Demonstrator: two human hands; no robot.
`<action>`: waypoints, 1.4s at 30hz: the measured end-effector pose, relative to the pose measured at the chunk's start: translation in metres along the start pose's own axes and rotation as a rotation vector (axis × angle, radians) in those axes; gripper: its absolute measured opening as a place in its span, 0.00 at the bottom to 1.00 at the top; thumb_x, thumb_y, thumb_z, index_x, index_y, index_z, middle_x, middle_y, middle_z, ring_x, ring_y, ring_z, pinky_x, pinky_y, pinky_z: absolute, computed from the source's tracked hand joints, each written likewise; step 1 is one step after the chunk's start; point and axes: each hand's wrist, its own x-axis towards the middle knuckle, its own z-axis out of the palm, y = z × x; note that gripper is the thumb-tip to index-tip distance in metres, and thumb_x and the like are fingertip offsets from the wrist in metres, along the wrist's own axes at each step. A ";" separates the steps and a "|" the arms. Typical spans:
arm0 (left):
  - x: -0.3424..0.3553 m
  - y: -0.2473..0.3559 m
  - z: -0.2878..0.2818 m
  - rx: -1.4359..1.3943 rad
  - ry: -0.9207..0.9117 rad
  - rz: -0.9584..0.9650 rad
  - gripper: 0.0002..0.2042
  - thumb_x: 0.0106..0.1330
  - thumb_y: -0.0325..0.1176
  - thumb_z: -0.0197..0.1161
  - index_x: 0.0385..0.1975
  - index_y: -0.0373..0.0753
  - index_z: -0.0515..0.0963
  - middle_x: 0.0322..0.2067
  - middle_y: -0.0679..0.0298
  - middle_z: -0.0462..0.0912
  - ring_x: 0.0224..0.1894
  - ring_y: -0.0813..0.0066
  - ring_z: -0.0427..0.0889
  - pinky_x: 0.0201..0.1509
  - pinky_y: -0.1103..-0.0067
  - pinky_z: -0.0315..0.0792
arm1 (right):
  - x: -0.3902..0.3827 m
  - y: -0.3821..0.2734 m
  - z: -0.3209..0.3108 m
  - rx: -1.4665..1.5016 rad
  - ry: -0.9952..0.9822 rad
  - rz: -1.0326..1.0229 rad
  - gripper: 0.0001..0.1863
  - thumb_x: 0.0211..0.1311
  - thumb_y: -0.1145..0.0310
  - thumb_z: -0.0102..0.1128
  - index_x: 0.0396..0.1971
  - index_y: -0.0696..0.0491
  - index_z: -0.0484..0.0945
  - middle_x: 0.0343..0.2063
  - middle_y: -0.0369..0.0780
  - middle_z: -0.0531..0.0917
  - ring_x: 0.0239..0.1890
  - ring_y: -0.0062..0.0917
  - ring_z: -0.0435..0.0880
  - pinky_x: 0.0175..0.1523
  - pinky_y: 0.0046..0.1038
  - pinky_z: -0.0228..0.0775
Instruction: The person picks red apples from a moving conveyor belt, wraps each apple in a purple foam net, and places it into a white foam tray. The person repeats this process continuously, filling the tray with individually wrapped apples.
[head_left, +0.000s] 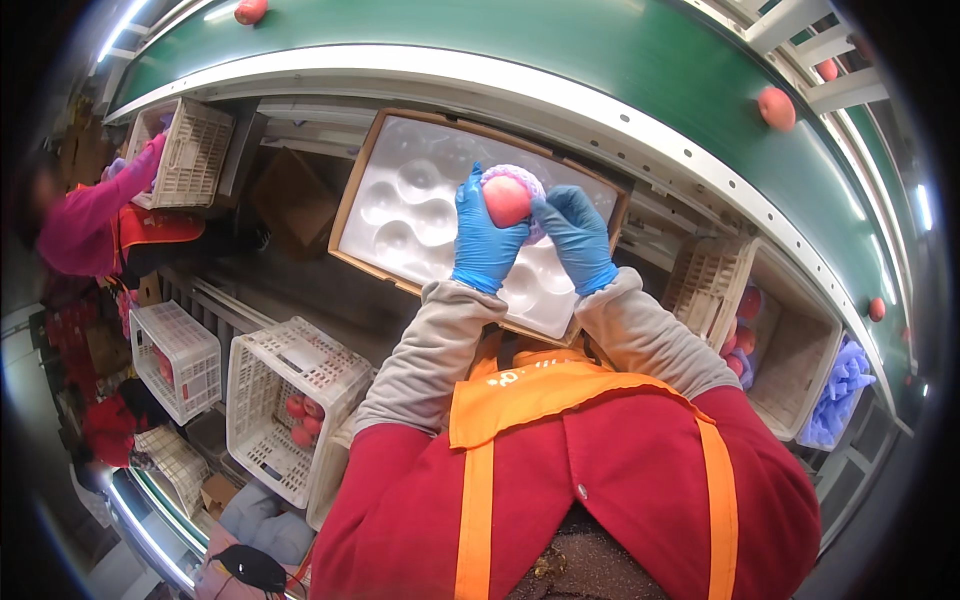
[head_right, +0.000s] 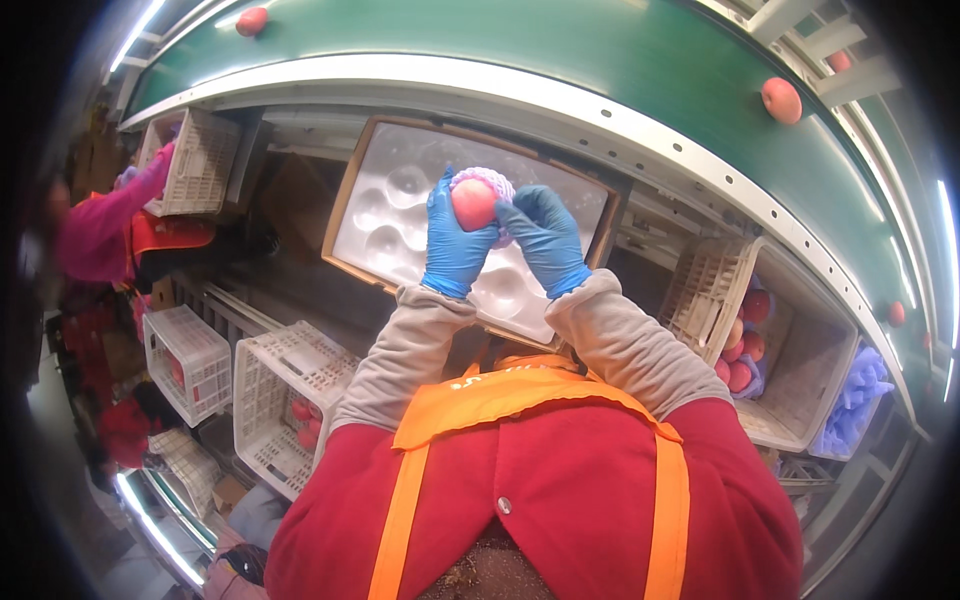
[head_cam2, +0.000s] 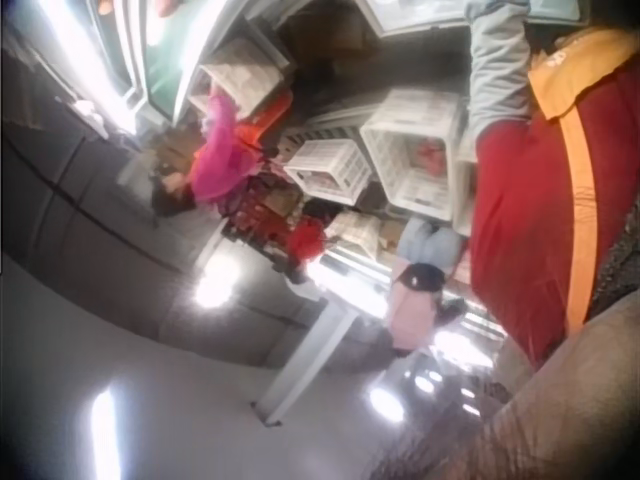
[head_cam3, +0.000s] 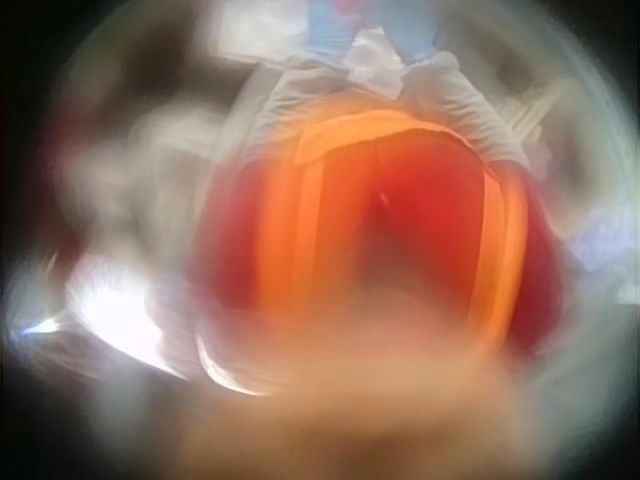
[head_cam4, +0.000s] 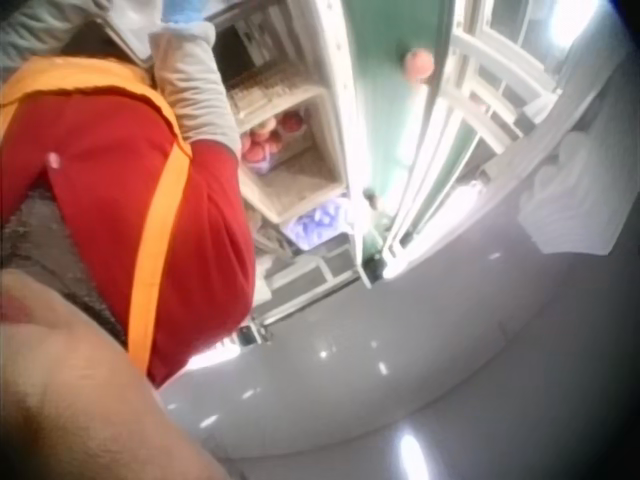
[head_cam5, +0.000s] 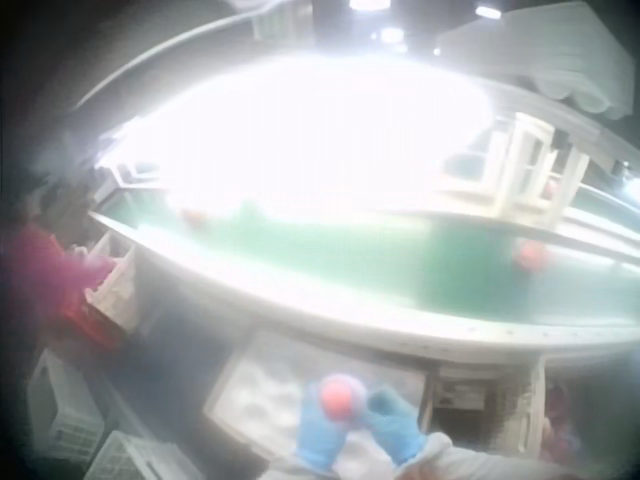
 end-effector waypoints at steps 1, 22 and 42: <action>0.001 -0.003 -0.004 0.033 -0.029 0.029 0.48 0.45 0.32 0.74 0.66 0.34 0.50 0.54 0.48 0.63 0.56 0.54 0.68 0.61 0.70 0.66 | 0.002 -0.002 0.004 -0.006 0.030 -0.053 0.17 0.56 0.67 0.68 0.44 0.53 0.74 0.33 0.34 0.76 0.34 0.16 0.75 0.40 0.18 0.72; -0.016 -0.018 -0.030 -0.151 -0.203 0.160 0.53 0.44 0.36 0.79 0.68 0.35 0.47 0.56 0.53 0.66 0.57 0.64 0.70 0.59 0.75 0.69 | 0.006 0.011 0.014 0.526 -0.274 0.758 0.38 0.53 0.49 0.66 0.58 0.54 0.64 0.49 0.45 0.76 0.49 0.33 0.79 0.55 0.38 0.74; 0.181 -0.182 -0.135 0.748 -0.054 0.387 0.48 0.39 0.43 0.75 0.64 0.39 0.58 0.58 0.51 0.67 0.60 0.53 0.65 0.63 0.65 0.57 | 0.017 -0.060 -0.092 0.001 0.062 0.298 0.18 0.66 0.59 0.55 0.54 0.47 0.73 0.44 0.34 0.79 0.41 0.20 0.79 0.45 0.23 0.72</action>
